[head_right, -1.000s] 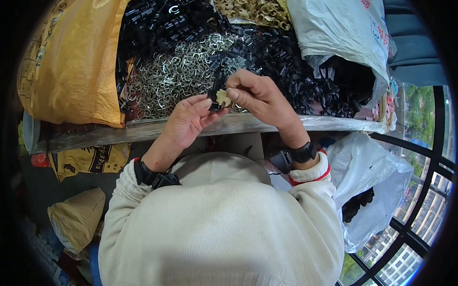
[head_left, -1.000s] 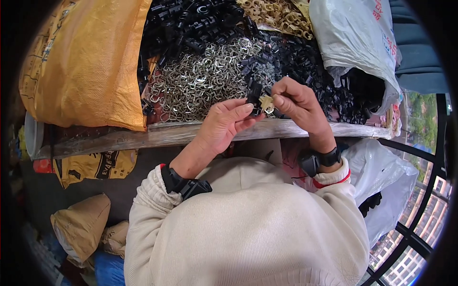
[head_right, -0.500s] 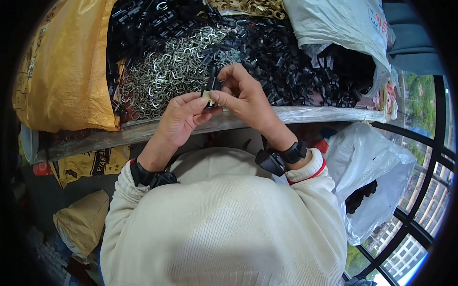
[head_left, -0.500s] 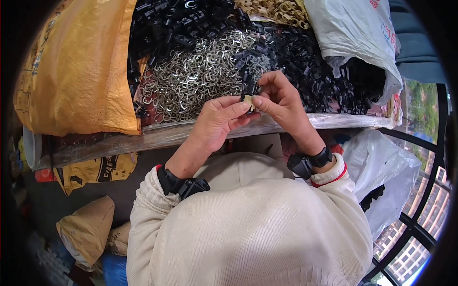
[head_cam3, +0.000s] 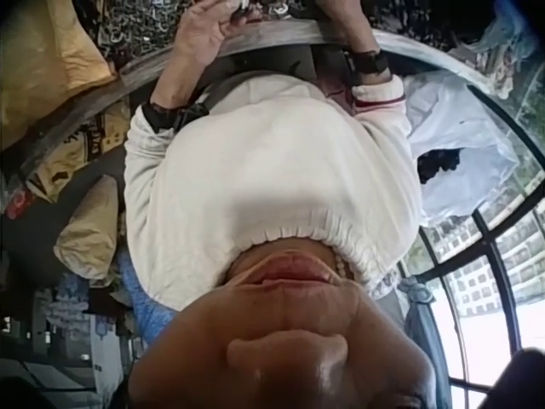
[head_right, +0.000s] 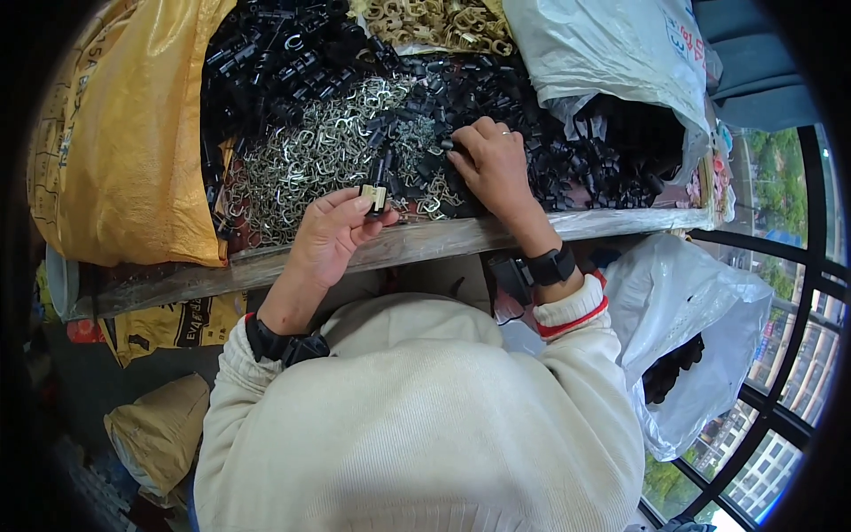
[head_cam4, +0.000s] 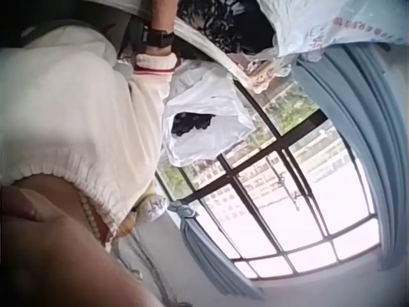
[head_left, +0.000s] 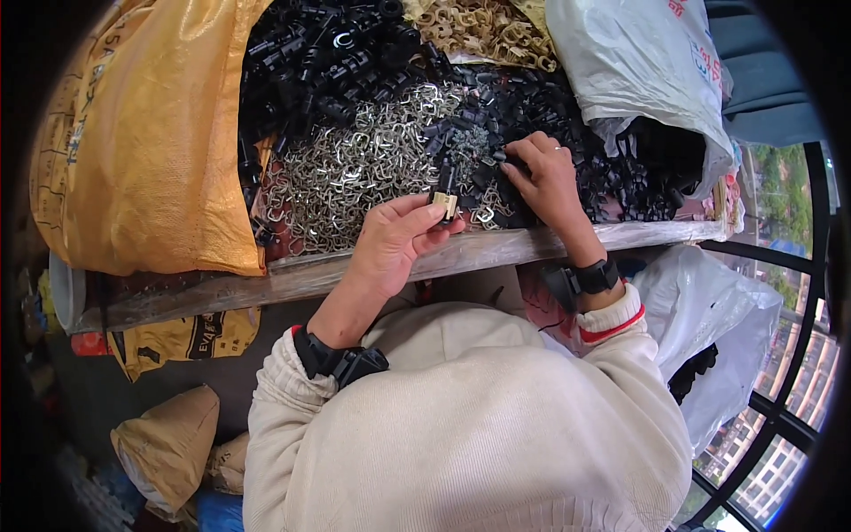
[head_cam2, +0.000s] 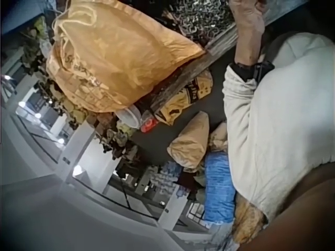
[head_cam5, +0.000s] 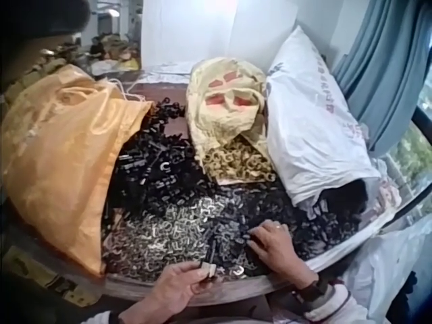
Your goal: The person assembles components by hand, fitting a metal clip and a small beige piece into a black plastic housing. They then slide the assembly into a larger black plastic sleeve before placing the finished unit into a white bag.
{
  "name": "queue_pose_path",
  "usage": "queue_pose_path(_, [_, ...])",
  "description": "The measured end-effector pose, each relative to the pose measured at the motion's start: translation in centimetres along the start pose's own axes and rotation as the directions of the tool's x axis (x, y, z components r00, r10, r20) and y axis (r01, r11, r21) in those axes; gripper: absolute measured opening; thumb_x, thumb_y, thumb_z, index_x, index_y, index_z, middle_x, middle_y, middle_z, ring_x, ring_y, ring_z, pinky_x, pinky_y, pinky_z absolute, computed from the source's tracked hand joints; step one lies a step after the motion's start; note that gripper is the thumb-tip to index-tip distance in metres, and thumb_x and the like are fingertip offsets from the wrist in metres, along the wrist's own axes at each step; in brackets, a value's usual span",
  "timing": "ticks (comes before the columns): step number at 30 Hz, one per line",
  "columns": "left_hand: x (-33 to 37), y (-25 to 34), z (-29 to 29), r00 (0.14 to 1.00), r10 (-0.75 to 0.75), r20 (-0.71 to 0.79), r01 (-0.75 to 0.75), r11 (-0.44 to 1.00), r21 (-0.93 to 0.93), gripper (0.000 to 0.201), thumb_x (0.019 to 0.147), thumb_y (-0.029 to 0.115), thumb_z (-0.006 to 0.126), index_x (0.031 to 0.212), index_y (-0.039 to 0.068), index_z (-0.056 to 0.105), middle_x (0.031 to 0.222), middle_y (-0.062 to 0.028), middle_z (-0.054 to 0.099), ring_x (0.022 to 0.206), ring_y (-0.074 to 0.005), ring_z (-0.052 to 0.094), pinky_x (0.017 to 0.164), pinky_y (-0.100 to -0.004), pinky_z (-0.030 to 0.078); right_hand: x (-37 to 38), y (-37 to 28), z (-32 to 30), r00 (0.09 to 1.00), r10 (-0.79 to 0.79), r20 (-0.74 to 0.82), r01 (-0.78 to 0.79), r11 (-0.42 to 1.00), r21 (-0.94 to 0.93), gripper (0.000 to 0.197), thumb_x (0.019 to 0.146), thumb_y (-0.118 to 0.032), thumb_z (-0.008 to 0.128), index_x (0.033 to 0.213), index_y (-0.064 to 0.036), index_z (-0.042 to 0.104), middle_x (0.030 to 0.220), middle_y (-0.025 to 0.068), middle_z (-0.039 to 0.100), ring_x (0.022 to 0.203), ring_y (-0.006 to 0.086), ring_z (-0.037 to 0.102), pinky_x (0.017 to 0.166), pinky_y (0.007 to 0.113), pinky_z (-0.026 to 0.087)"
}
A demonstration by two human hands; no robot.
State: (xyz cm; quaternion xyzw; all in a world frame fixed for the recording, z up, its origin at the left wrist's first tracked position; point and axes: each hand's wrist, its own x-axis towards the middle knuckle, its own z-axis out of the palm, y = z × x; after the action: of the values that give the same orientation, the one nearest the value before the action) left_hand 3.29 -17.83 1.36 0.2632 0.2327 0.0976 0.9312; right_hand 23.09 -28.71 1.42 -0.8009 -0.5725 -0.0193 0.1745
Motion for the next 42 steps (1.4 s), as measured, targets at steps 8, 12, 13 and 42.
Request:
queue_pose_path(8, [-0.2, -0.1, -0.5, 0.999, 0.02, -0.032, -0.019, 1.0, 0.006, 0.02, 0.077, 0.008, 0.052, 0.092, -0.006, 0.054, 0.083, -0.0134, 0.059, 0.078, -0.0216, 0.059, 0.064, -0.0206, 0.049, 0.5, 0.3, -0.2, 0.988, 0.106, 0.111, -0.129, 0.963, 0.238, 0.017, 0.067, -0.013, 0.06, 0.082, -0.0075, 0.054, 0.078, 0.005, 0.049, 0.074, 0.0227, 0.048, 0.064, 0.032, 0.035])
queue_pose_path(12, [-0.3, -0.1, -0.4, 0.999, 0.013, -0.033, -0.013, 1.0, 0.0, 0.02, 0.077, 0.008, 0.052, 0.092, -0.006, 0.054, 0.083, -0.0132, 0.059, 0.079, -0.0215, 0.059, 0.064, -0.0205, 0.049, 1.0, -0.3, 0.4, 0.994, 0.069, 0.082, -0.074, 0.995, 0.064, 0.014, 0.067, -0.013, 0.06, 0.08, -0.0074, 0.054, 0.074, 0.0051, 0.049, 0.071, 0.0228, 0.048, 0.062, 0.031, 0.034])
queue_pose_path(13, [-0.3, -0.1, -0.4, 0.999, 0.012, -0.033, -0.012, 1.0, 0.0, 0.02, 0.077, 0.008, 0.052, 0.092, -0.005, 0.054, 0.084, -0.0131, 0.059, 0.079, -0.0214, 0.059, 0.064, -0.0205, 0.049, 1.0, -0.4, 0.5, 0.994, 0.067, 0.081, -0.072, 0.995, 0.063, 0.014, 0.067, -0.013, 0.06, 0.08, -0.0074, 0.054, 0.074, 0.0051, 0.049, 0.071, 0.0228, 0.048, 0.062, 0.031, 0.034])
queue_pose_path(42, [0.1, -0.4, -0.2, 1.0, -0.013, -0.024, 0.012, 1.0, -0.017, 0.021, 0.076, 0.01, 0.057, 0.092, -0.002, 0.056, 0.085, -0.0095, 0.059, 0.076, -0.0152, 0.058, 0.066, -0.0203, 0.046, 0.3, -0.7, -0.1, 0.843, 0.208, 0.495, -0.429, -0.293, 0.854, 0.008, 0.08, -0.01, 0.052, 0.086, -0.005, 0.052, 0.069, -0.0001, 0.051, 0.057, 0.0064, 0.047, 0.053, 0.019, 0.041])
